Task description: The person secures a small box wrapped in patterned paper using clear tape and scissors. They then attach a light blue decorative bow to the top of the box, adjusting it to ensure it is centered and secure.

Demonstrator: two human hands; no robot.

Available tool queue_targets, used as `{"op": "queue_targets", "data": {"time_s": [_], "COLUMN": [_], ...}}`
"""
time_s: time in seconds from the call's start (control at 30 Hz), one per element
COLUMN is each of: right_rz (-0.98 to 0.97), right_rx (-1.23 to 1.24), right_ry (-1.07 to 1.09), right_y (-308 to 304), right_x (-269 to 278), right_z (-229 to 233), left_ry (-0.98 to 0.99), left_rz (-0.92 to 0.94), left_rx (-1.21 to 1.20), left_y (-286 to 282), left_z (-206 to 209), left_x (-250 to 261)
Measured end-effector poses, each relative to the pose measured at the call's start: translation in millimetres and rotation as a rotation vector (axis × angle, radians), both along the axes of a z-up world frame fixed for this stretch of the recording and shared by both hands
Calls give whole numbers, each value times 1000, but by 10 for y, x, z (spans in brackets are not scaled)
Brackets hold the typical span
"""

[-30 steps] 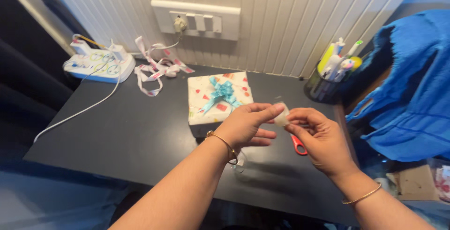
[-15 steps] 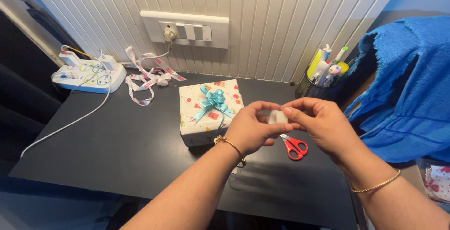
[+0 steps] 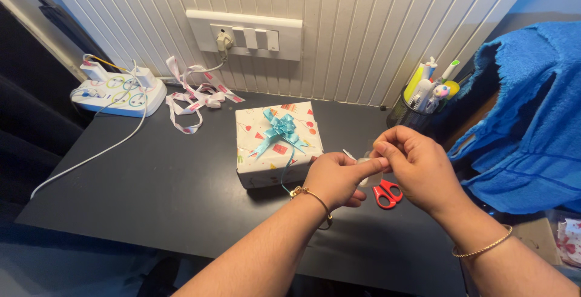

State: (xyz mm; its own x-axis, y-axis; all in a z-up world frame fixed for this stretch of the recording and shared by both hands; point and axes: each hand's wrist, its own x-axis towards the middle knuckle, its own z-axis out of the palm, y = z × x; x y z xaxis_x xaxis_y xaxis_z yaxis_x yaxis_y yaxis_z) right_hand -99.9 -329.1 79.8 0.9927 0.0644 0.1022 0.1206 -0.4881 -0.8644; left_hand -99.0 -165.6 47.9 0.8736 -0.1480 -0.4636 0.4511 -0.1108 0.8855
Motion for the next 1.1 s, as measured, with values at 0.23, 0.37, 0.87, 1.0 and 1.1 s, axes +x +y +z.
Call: {"op": "queue_targets", "data": {"time_s": [0.23, 0.37, 0.87, 1.0, 1.1], "right_rz": [-5, -20, -40, -17, 55], "right_rx": [-171, -165, -208, -227, -128], "right_ry": [20, -19, 86, 122, 181], "right_y": [47, 84, -128, -178, -279], "right_x": [-24, -67, 127, 161, 241], "right_z": [89, 63, -64, -140, -261], "left_ry": [-560, -425, -553, -560, -508], "left_rz": [57, 79, 11, -19, -37], "left_rx": [45, 43, -38, -145, -172], "left_y": [-62, -68, -89, -91, -64], "left_z": [-182, -223, -10, -118, -203], "left_x": [-89, -63, -262, -216, -196]}}
